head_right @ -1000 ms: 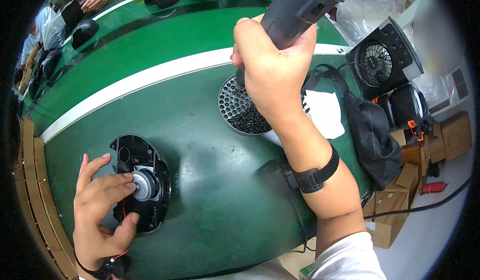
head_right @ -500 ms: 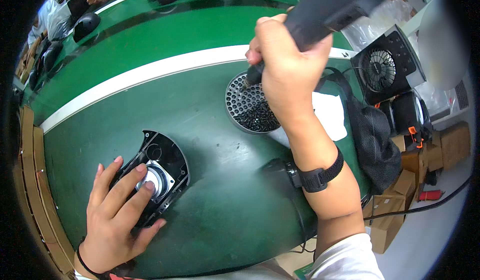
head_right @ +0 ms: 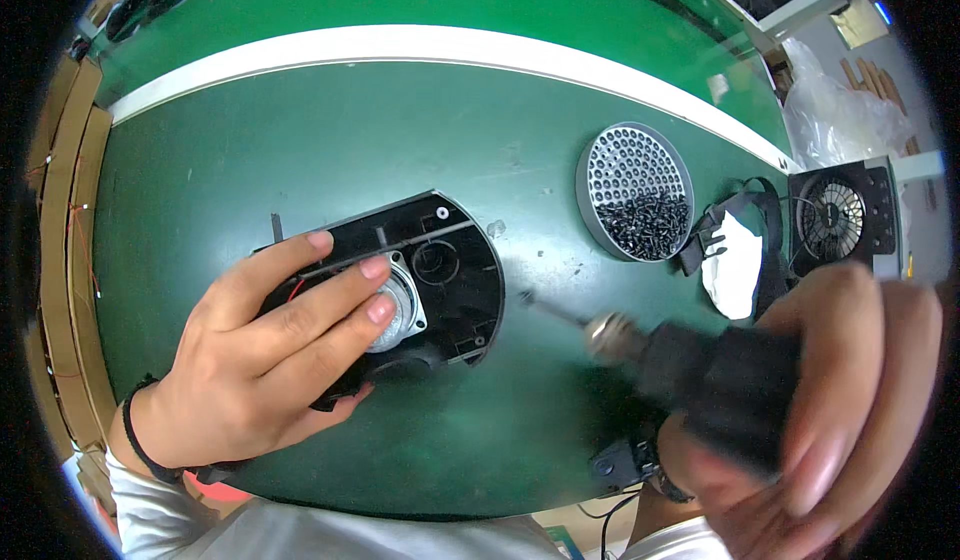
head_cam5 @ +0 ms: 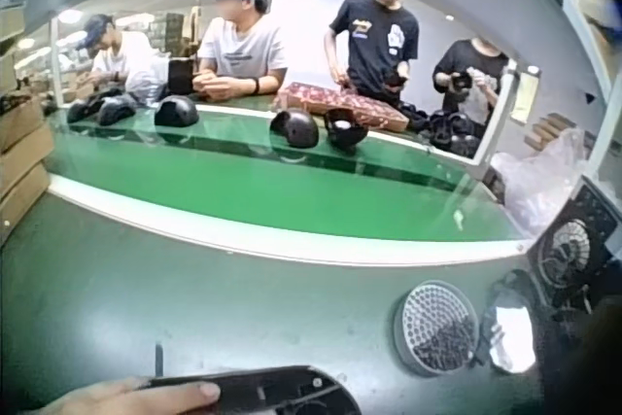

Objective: Assembling electronic components using an electric screwdriver at a manufacturing workbench.

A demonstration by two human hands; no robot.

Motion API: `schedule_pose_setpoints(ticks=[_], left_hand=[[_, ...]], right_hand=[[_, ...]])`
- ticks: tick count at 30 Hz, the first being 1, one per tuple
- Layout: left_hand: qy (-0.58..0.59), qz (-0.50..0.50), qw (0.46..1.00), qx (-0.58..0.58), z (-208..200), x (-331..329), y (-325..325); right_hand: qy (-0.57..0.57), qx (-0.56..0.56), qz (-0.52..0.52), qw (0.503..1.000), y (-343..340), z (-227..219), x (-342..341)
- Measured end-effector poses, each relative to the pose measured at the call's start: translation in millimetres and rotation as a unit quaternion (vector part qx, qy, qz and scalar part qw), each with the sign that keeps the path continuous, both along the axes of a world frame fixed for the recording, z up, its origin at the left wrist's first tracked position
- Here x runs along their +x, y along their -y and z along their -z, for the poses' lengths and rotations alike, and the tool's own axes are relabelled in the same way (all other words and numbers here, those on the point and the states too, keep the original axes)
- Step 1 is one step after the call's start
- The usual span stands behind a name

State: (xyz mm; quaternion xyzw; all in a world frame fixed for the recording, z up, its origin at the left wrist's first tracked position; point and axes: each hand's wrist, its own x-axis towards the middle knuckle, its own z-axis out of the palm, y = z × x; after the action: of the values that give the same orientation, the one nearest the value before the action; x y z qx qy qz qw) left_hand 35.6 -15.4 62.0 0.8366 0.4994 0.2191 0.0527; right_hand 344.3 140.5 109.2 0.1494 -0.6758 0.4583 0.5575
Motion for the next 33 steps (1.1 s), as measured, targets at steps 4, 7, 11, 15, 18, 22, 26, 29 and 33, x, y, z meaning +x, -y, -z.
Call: schedule_pose_setpoints(ticks=[4, 7, 11, 15, 18, 22, 26, 29, 33], left_hand=[[0.004, -0.006, 1.0, 0.023, 10.4, -0.5, 2.8], [0.005, -0.013, 1.0, 0.021, 9.7, -2.5, 2.9], [0.006, -0.005, 1.0, 0.025, 10.5, -1.8, 2.1], [0.012, -0.018, 0.999, 0.043, 16.0, -3.6, 2.2], [0.029, -0.02, 0.999, 0.04, 17.1, -2.5, 0.4], [0.031, -0.024, 0.998, 0.046, 19.5, -1.7, 0.2], [0.039, -0.024, 0.998, 0.049, 19.0, 0.1, -1.4], [0.029, -0.028, 0.998, 0.052, 21.0, -2.0, 0.7], [0.047, -0.029, 0.997, 0.049, 21.8, -1.2, 3.1]], right_hand=[[0.115, -0.307, 0.015, 0.945, 70.8, -20.1, -65.8], [0.133, -0.329, 0.081, 0.931, 77.5, -10.4, -82.5], [0.2, -0.266, 0.107, 0.937, 71.0, -14.7, -86.8], [0.189, -0.272, 0.067, 0.941, 67.1, -3.8, -92.8], [0.195, -0.262, 0.067, 0.943, 66.7, -3.2, -92.3], [0.187, -0.273, 0.07, 0.941, 67.5, -0.1, -96.7], [0.214, -0.29, 0.101, 0.928, 75.2, -1.4, -103.9], [0.212, -0.292, 0.095, 0.928, 76.4, 6.1, -107.6], [0.172, -0.26, 0.097, 0.945, 79.4, 15.7, -110.2]])
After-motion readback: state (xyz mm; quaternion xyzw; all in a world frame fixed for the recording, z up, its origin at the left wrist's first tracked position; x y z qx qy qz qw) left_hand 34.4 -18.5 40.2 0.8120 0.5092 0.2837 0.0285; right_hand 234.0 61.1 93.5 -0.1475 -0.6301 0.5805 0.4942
